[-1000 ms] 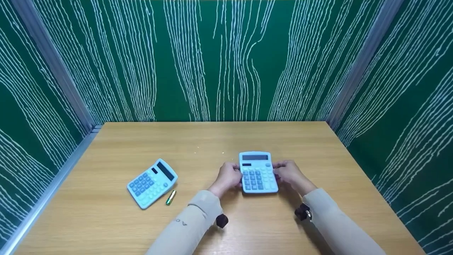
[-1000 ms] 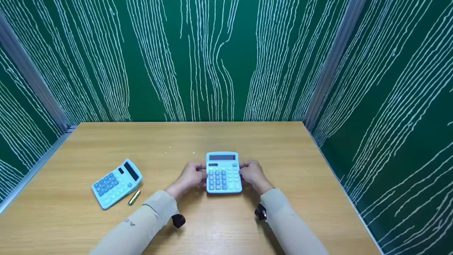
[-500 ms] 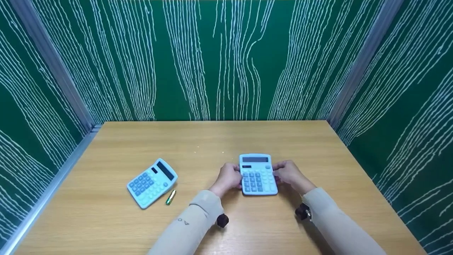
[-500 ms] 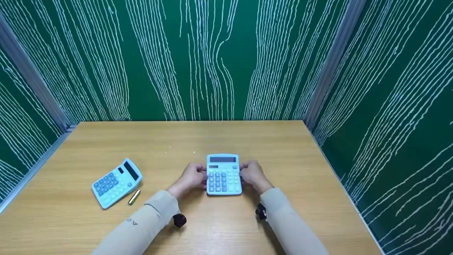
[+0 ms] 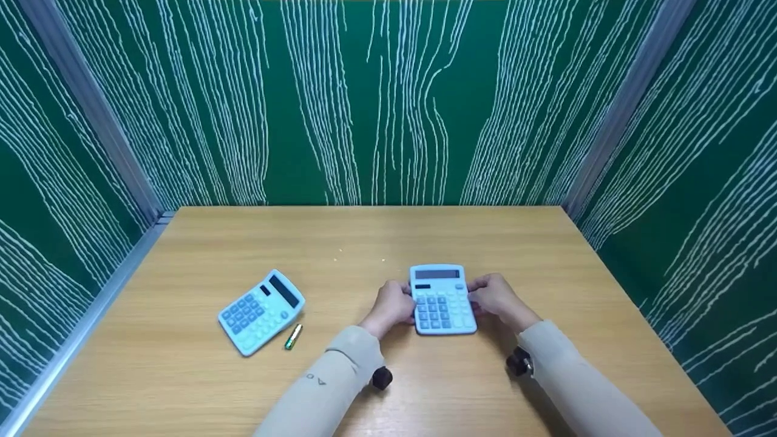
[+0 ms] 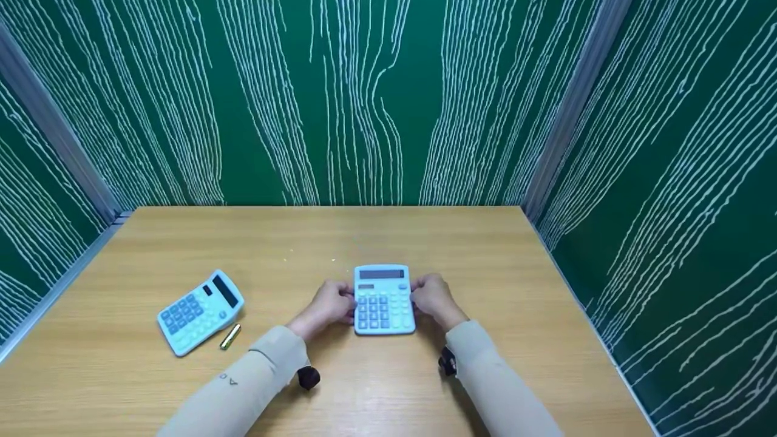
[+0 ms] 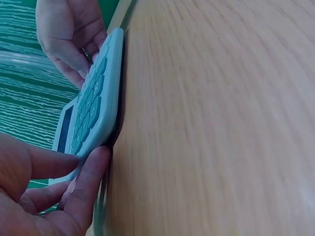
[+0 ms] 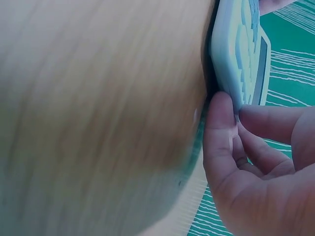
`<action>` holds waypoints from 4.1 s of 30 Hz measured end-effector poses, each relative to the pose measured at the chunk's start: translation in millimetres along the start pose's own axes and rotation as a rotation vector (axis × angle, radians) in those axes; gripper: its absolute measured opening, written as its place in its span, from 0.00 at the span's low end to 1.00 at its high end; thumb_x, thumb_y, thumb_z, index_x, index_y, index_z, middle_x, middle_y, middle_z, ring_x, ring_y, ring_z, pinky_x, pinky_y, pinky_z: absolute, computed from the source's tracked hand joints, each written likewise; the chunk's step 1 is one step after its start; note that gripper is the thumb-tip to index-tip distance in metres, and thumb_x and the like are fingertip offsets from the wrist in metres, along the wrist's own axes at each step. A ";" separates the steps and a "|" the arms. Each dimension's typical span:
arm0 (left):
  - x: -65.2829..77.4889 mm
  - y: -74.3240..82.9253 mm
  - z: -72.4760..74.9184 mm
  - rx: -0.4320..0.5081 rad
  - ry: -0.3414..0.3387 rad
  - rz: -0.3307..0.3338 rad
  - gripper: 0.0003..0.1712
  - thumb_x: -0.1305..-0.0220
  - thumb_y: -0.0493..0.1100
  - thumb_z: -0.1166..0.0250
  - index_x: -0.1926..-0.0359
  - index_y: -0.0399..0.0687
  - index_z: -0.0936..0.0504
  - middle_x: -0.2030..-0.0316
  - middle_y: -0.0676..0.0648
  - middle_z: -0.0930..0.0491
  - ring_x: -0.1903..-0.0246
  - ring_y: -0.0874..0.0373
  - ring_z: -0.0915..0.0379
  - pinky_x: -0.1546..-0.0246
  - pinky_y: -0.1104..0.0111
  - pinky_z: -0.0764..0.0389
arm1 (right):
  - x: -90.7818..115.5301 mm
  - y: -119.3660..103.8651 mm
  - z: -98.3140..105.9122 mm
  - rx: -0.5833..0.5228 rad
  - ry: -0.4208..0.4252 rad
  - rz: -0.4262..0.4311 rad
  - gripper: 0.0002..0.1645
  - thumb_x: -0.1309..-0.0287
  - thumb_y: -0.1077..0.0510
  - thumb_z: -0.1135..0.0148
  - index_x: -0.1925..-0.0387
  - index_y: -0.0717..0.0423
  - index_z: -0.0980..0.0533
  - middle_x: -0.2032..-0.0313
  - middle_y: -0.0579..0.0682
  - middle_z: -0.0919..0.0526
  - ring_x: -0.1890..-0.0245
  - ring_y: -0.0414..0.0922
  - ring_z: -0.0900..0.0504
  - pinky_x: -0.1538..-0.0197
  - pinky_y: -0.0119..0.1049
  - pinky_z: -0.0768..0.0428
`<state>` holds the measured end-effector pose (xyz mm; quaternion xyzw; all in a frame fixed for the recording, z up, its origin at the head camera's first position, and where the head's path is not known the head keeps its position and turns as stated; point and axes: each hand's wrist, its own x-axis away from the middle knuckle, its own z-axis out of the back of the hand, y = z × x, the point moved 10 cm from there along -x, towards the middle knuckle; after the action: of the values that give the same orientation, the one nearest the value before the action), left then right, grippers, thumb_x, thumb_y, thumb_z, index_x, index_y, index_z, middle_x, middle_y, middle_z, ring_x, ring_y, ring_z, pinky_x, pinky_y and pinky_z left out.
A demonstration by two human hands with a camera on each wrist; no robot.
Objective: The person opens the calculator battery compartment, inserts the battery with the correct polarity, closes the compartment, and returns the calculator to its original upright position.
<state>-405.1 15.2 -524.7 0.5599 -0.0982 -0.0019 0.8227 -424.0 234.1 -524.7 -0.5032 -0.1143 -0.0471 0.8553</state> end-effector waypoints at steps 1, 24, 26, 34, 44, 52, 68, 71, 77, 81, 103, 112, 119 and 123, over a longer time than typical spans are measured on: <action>0.2 -0.3 0.0 0.002 -0.001 0.003 0.23 0.35 0.23 0.48 0.43 0.26 0.16 0.59 0.40 0.14 0.69 0.55 0.14 0.74 0.70 0.11 | -0.4 0.6 0.0 0.002 0.001 -0.005 0.16 0.29 0.73 0.44 0.45 0.75 0.19 0.60 0.58 0.11 0.66 0.45 0.13 0.63 0.37 0.10; 9.6 -8.1 46.0 0.073 0.007 0.099 0.22 0.20 0.39 0.41 0.31 0.35 0.26 0.66 0.39 0.15 0.80 0.56 0.23 0.78 0.64 0.15 | 1.6 -31.7 7.6 0.031 -0.017 -0.026 0.24 0.22 0.58 0.39 0.33 0.69 0.24 0.52 0.57 0.17 0.60 0.47 0.17 0.55 0.38 0.11; 10.5 -7.2 51.9 0.065 0.009 0.098 0.22 0.20 0.39 0.41 0.31 0.35 0.26 0.61 0.36 0.14 0.78 0.55 0.21 0.75 0.62 0.14 | 2.0 -36.2 8.1 0.040 -0.016 -0.031 0.24 0.22 0.58 0.39 0.33 0.67 0.24 0.51 0.58 0.18 0.60 0.47 0.17 0.54 0.38 0.11; 14.7 -5.0 75.7 0.071 0.016 0.055 0.23 0.20 0.39 0.41 0.30 0.33 0.25 0.52 0.37 0.18 0.66 0.51 0.16 0.65 0.63 0.08 | 2.6 -51.9 4.1 0.057 -0.043 -0.014 0.24 0.22 0.56 0.38 0.32 0.65 0.25 0.49 0.59 0.18 0.60 0.47 0.16 0.57 0.35 0.11; 18.0 -3.1 101.9 0.121 0.038 0.031 0.24 0.21 0.37 0.40 0.31 0.29 0.26 0.56 0.40 0.21 0.62 0.46 0.15 0.66 0.65 0.08 | 1.6 -70.4 -3.9 0.051 -0.051 0.027 0.24 0.21 0.57 0.38 0.32 0.65 0.24 0.48 0.59 0.18 0.61 0.46 0.15 0.58 0.32 0.11; 21.4 1.1 124.7 0.079 0.060 0.002 0.23 0.21 0.38 0.40 0.32 0.30 0.25 0.54 0.38 0.20 0.57 0.40 0.13 0.65 0.66 0.08 | 4.4 -81.7 -14.5 0.041 -0.070 0.064 0.26 0.22 0.56 0.38 0.31 0.67 0.25 0.49 0.59 0.16 0.63 0.45 0.15 0.59 0.32 0.11; 34.0 -4.9 168.8 0.069 0.120 0.043 0.24 0.18 0.41 0.41 0.29 0.34 0.25 0.43 0.33 0.19 0.46 0.36 0.15 0.57 0.65 0.08 | 9.3 -107.0 -37.5 0.036 -0.112 0.066 0.24 0.21 0.54 0.37 0.32 0.61 0.23 0.42 0.62 0.15 0.52 0.54 0.13 0.55 0.32 0.11; 35.1 -6.3 176.8 0.071 0.125 0.047 0.25 0.18 0.42 0.41 0.28 0.34 0.26 0.42 0.33 0.20 0.44 0.35 0.16 0.56 0.65 0.08 | 10.7 -112.8 -43.4 0.027 -0.124 0.081 0.23 0.22 0.54 0.37 0.33 0.60 0.23 0.43 0.62 0.15 0.52 0.55 0.12 0.55 0.34 0.10; 41.2 -8.8 195.8 0.064 0.140 0.048 0.25 0.18 0.42 0.42 0.29 0.34 0.26 0.42 0.31 0.21 0.47 0.38 0.15 0.56 0.64 0.07 | 12.0 -122.5 -55.8 0.013 -0.141 0.105 0.23 0.23 0.55 0.35 0.34 0.61 0.22 0.45 0.62 0.15 0.56 0.50 0.12 0.53 0.36 0.09; 45.0 -11.7 210.2 0.047 0.164 0.044 0.24 0.19 0.42 0.42 0.30 0.33 0.25 0.44 0.33 0.19 0.52 0.42 0.13 0.59 0.65 0.07 | 10.8 -127.7 -64.2 -0.013 -0.157 0.133 0.23 0.23 0.57 0.34 0.34 0.63 0.21 0.47 0.61 0.14 0.61 0.47 0.12 0.57 0.32 0.10; 65.1 -31.8 262.1 -0.014 0.172 0.085 0.28 0.15 0.45 0.45 0.24 0.33 0.31 0.34 0.30 0.25 0.45 0.42 0.17 0.53 0.65 0.08 | 16.9 -155.0 -111.0 -0.026 -0.210 0.188 0.23 0.25 0.54 0.30 0.36 0.59 0.20 0.52 0.56 0.15 0.59 0.51 0.11 0.58 0.33 0.10; 78.4 -40.8 285.6 -0.041 0.194 0.104 0.31 0.15 0.46 0.45 0.23 0.31 0.34 0.33 0.28 0.26 0.43 0.38 0.18 0.54 0.67 0.08 | 17.1 -163.4 -134.8 -0.043 -0.231 0.213 0.22 0.27 0.56 0.28 0.38 0.61 0.20 0.54 0.56 0.14 0.64 0.45 0.14 0.60 0.32 0.10; 88.3 -56.7 303.7 -0.038 0.199 0.150 0.33 0.14 0.48 0.47 0.20 0.32 0.37 0.30 0.28 0.28 0.40 0.40 0.20 0.47 0.64 0.10 | 19.5 -167.7 -154.2 -0.017 -0.242 0.218 0.21 0.28 0.55 0.28 0.40 0.60 0.20 0.55 0.56 0.14 0.63 0.47 0.13 0.60 0.34 0.10; 93.7 -65.9 312.0 -0.036 0.186 0.188 0.34 0.13 0.49 0.48 0.19 0.33 0.40 0.27 0.28 0.31 0.35 0.38 0.23 0.41 0.60 0.11 | 20.7 -171.0 -166.3 -0.013 -0.258 0.217 0.22 0.28 0.54 0.28 0.40 0.60 0.21 0.54 0.56 0.13 0.63 0.48 0.13 0.60 0.33 0.10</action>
<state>-357.2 -307.3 -460.2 0.5309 -0.0732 0.1254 0.8349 -412.8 6.2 -452.1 -0.5201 -0.1678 0.1098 0.8303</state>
